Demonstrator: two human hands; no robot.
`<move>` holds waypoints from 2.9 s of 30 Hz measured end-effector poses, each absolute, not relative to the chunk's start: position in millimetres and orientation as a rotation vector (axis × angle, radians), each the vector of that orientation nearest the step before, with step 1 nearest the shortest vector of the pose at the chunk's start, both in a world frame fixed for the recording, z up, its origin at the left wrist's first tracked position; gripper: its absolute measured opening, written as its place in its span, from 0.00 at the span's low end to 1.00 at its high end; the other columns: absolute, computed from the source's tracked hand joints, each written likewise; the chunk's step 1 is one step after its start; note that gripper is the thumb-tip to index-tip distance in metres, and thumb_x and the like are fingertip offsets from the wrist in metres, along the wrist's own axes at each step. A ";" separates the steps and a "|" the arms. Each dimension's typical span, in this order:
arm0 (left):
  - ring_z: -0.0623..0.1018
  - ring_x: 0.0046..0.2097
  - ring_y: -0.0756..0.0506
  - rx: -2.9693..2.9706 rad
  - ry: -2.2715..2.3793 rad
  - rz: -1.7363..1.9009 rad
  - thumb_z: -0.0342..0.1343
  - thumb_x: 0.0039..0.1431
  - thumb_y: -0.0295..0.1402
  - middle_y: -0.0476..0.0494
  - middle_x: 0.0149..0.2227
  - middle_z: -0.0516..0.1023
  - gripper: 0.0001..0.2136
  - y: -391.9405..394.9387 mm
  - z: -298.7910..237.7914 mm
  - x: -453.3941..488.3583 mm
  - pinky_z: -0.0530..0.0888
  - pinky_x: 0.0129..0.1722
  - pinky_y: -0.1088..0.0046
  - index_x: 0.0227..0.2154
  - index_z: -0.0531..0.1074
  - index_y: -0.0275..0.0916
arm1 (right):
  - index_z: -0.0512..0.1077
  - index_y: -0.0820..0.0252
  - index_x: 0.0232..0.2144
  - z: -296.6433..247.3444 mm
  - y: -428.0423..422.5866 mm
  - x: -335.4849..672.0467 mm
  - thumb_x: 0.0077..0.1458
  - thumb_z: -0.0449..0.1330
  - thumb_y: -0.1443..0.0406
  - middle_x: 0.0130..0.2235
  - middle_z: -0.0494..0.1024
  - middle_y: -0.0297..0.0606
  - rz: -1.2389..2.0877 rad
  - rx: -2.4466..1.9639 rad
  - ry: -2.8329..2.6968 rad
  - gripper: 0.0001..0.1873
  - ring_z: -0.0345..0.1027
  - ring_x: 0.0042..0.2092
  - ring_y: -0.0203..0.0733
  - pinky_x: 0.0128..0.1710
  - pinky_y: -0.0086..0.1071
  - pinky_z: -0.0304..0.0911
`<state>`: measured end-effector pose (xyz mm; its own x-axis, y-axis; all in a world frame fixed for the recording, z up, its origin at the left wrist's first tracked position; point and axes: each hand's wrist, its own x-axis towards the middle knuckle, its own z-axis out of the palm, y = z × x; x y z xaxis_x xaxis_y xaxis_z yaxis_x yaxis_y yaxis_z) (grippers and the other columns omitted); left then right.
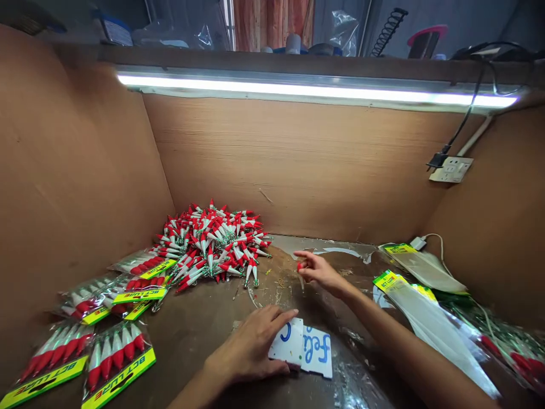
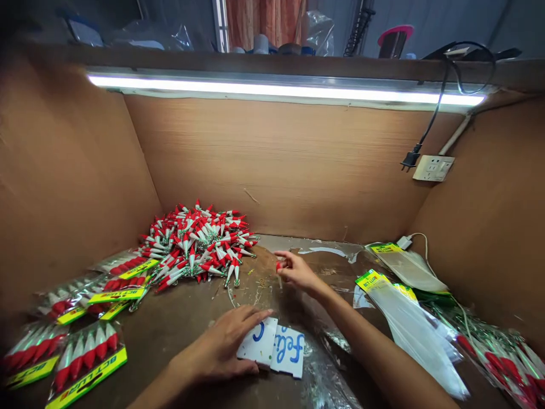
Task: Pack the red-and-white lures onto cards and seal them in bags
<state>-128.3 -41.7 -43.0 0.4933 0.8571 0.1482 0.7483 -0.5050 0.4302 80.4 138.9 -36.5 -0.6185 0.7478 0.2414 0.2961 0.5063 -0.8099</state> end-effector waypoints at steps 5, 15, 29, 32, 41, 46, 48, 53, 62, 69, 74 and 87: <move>0.68 0.60 0.36 2.404 1.512 0.721 0.68 0.51 0.35 0.40 0.61 0.65 0.47 -32.3 -46.2 -137.7 0.68 0.59 0.54 0.69 0.46 0.52 | 0.72 0.54 0.49 -33.0 136.1 126.2 0.56 0.66 0.60 0.40 0.77 0.35 1.713 -0.568 -1.603 0.19 0.72 0.37 0.35 0.44 0.34 0.68; 0.67 0.60 0.35 2.363 1.672 0.814 0.67 0.52 0.33 0.39 0.60 0.66 0.45 -27.5 -44.2 -137.4 0.68 0.59 0.53 0.68 0.47 0.50 | 0.78 0.54 0.46 -58.3 88.3 117.4 0.64 0.58 0.59 0.39 0.80 0.41 0.758 -0.647 -2.362 0.13 0.72 0.40 0.43 0.42 0.36 0.65; 0.68 0.59 0.37 2.380 1.663 0.764 0.64 0.51 0.27 0.40 0.59 0.67 0.44 -43.0 -32.7 -167.4 0.68 0.59 0.55 0.68 0.49 0.49 | 0.78 0.52 0.41 -29.9 81.6 68.4 0.64 0.58 0.61 0.38 0.80 0.37 0.367 -0.192 -2.825 0.09 0.67 0.39 0.42 0.38 0.33 0.58; 0.69 0.58 0.36 2.359 1.629 0.751 0.65 0.49 0.30 0.40 0.59 0.68 0.43 -45.1 -39.1 -176.2 0.68 0.58 0.56 0.67 0.50 0.49 | 0.78 0.55 0.41 -14.6 113.4 57.5 0.65 0.56 0.62 0.37 0.80 0.37 0.567 -0.262 -2.807 0.10 0.70 0.38 0.40 0.37 0.31 0.61; 0.72 0.54 0.36 2.398 1.446 0.618 0.68 0.46 0.39 0.41 0.56 0.70 0.43 -46.1 -39.7 -180.0 0.71 0.55 0.58 0.65 0.55 0.49 | 0.73 0.49 0.54 -24.7 169.0 -54.2 0.58 0.57 0.72 0.48 0.74 0.41 0.017 -0.214 -2.897 0.23 0.66 0.47 0.45 0.40 0.31 0.62; 0.72 0.54 0.35 2.432 1.458 0.563 0.68 0.46 0.41 0.40 0.57 0.70 0.44 -48.3 -39.8 -180.1 0.70 0.56 0.56 0.66 0.55 0.48 | 0.75 0.55 0.46 -24.6 177.6 -76.9 0.60 0.55 0.71 0.49 0.72 0.42 0.098 -0.121 -2.968 0.15 0.64 0.46 0.44 0.39 0.31 0.61; 0.72 0.54 0.35 2.436 1.449 0.561 0.68 0.47 0.41 0.41 0.58 0.70 0.43 -48.8 -38.4 -180.2 0.70 0.56 0.57 0.66 0.54 0.49 | 0.75 0.56 0.42 -22.3 182.2 -74.6 0.60 0.56 0.71 0.48 0.72 0.42 0.153 -0.134 -2.950 0.11 0.64 0.46 0.44 0.41 0.31 0.61; 0.73 0.53 0.34 2.435 1.454 0.568 0.68 0.46 0.41 0.40 0.57 0.71 0.43 -48.8 -36.7 -179.8 0.71 0.55 0.56 0.65 0.56 0.49 | 0.73 0.59 0.43 -10.0 183.6 -48.8 0.64 0.56 0.65 0.45 0.74 0.42 0.366 -0.256 -2.801 0.08 0.65 0.44 0.43 0.42 0.33 0.61; 0.73 0.57 0.35 2.389 1.461 0.696 0.67 0.49 0.40 0.40 0.59 0.71 0.42 -45.9 -44.7 -185.0 0.70 0.57 0.55 0.65 0.54 0.48 | 0.74 0.62 0.50 -19.6 148.1 65.7 0.60 0.59 0.48 0.36 0.77 0.39 1.692 -0.576 -2.216 0.26 0.65 0.28 0.33 0.29 0.28 0.62; 0.71 0.60 0.36 2.360 1.511 0.763 0.65 0.52 0.38 0.40 0.62 0.69 0.41 -41.5 -52.4 -186.1 0.69 0.60 0.56 0.67 0.52 0.47 | 0.81 0.53 0.38 -29.5 103.5 108.1 0.60 0.61 0.56 0.35 0.81 0.37 0.925 -0.766 -2.604 0.12 0.72 0.35 0.43 0.35 0.33 0.62; 0.73 0.58 0.36 2.338 1.528 0.781 0.65 0.50 0.37 0.40 0.59 0.72 0.41 -42.6 -51.2 -178.7 0.71 0.57 0.57 0.66 0.54 0.47 | 0.81 0.52 0.36 -48.2 69.6 73.6 0.62 0.60 0.58 0.33 0.79 0.39 0.448 -0.663 -2.667 0.10 0.68 0.38 0.44 0.36 0.33 0.59; 0.72 0.59 0.35 2.336 1.493 0.643 0.67 0.49 0.39 0.39 0.60 0.71 0.40 -46.8 -47.3 -183.0 0.70 0.59 0.54 0.64 0.58 0.46 | 0.72 0.51 0.55 -23.0 158.6 -10.1 0.61 0.56 0.71 0.52 0.74 0.43 0.040 -0.329 -2.866 0.21 0.67 0.50 0.46 0.47 0.35 0.64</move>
